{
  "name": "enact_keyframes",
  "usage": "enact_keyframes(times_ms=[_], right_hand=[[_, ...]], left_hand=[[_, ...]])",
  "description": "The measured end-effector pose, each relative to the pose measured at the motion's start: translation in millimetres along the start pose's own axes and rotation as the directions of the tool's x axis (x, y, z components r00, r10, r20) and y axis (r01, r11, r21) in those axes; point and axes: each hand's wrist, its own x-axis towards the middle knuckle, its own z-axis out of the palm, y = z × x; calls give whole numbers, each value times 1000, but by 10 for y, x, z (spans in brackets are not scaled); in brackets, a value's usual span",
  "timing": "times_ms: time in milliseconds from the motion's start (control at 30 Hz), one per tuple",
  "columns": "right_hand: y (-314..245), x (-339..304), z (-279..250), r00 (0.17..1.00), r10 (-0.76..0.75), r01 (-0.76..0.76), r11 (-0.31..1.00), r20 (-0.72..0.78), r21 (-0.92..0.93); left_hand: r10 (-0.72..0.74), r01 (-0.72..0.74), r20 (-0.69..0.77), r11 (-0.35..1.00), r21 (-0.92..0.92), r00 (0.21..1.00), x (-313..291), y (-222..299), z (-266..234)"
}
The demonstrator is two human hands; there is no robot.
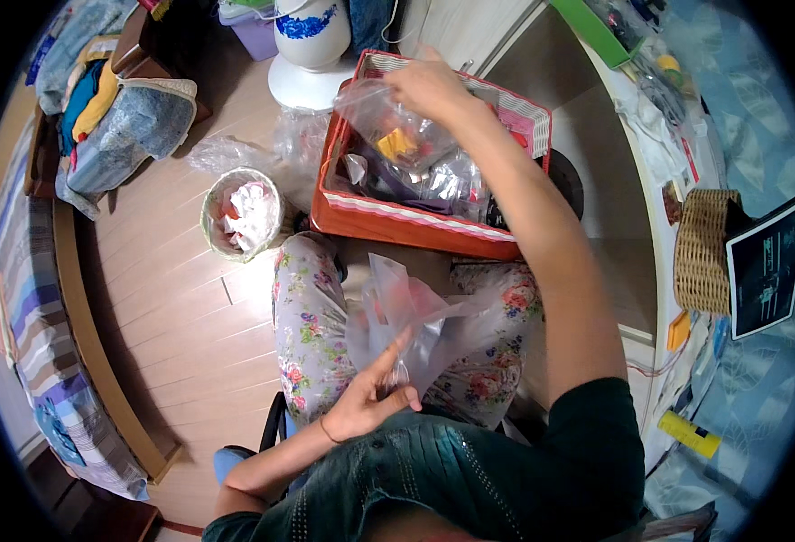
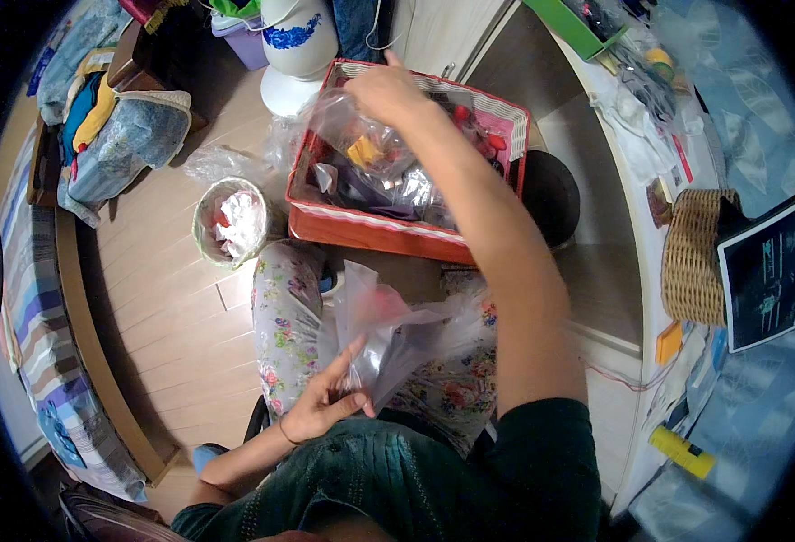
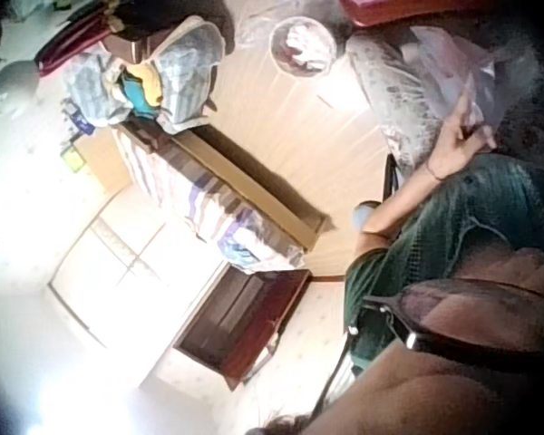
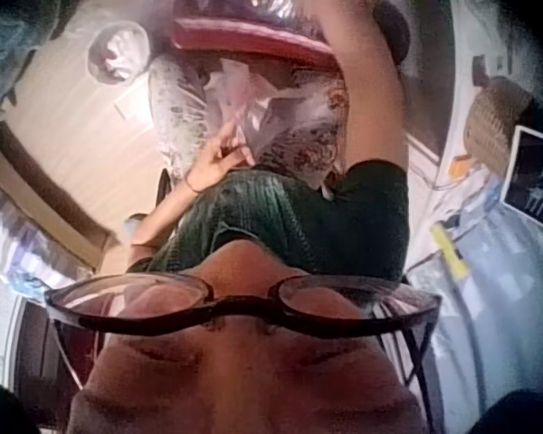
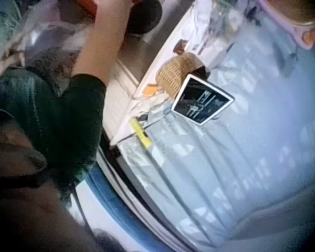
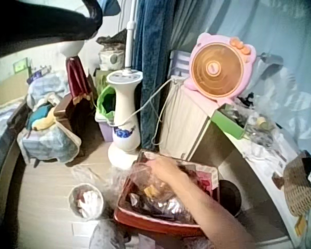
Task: The person takes various craft items like spools of thread, small bags, and small yellow pouches out of a red basket and places them into a clear plastic bag by hand.
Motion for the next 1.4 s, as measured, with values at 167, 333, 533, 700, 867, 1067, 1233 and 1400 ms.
enact_keyframes(times_ms=[167, 333, 533, 700, 867, 1067, 1233, 1400], right_hand=[[498, -714, -619, 892, 344, -327, 939, -294, 107], [728, -1262, -885, 786, 539, -471, 839, -302, 272], [694, -1375, -963, 771, 568, -453, 807, -289, 379], [628, -1374, -968, 806, 553, -344, 727, -210, 594], [858, -1436, -775, 799, 586, -223, 503, -139, 835], [900, -1561, -523, 804, 594, -506, 677, 9, 534], [429, -1360, -779, 851, 524, -486, 759, 36, 434], [221, -1288, -784, 907, 420, -327, 649, 35, 686]], left_hand=[[-2, 2, 8, 1000, -19, 1000, 7, 25, -29], [-15, 16, 21, 1000, -24, 1000, 44, 18, -43], [-29, 30, 13, 999, -24, 999, 63, 5, -35], [-7, 7, 7, 999, -38, 1000, 61, -33, -21], [3, -3, -5, 999, -33, 1000, 37, -33, -25], [3, -3, 16, 1000, -5, 1000, 32, -7, -37], [-2, 2, 14, 1000, 2, 1000, 11, -34, -31], [6, -5, 27, 1000, -27, 1000, 24, 1, 10]])
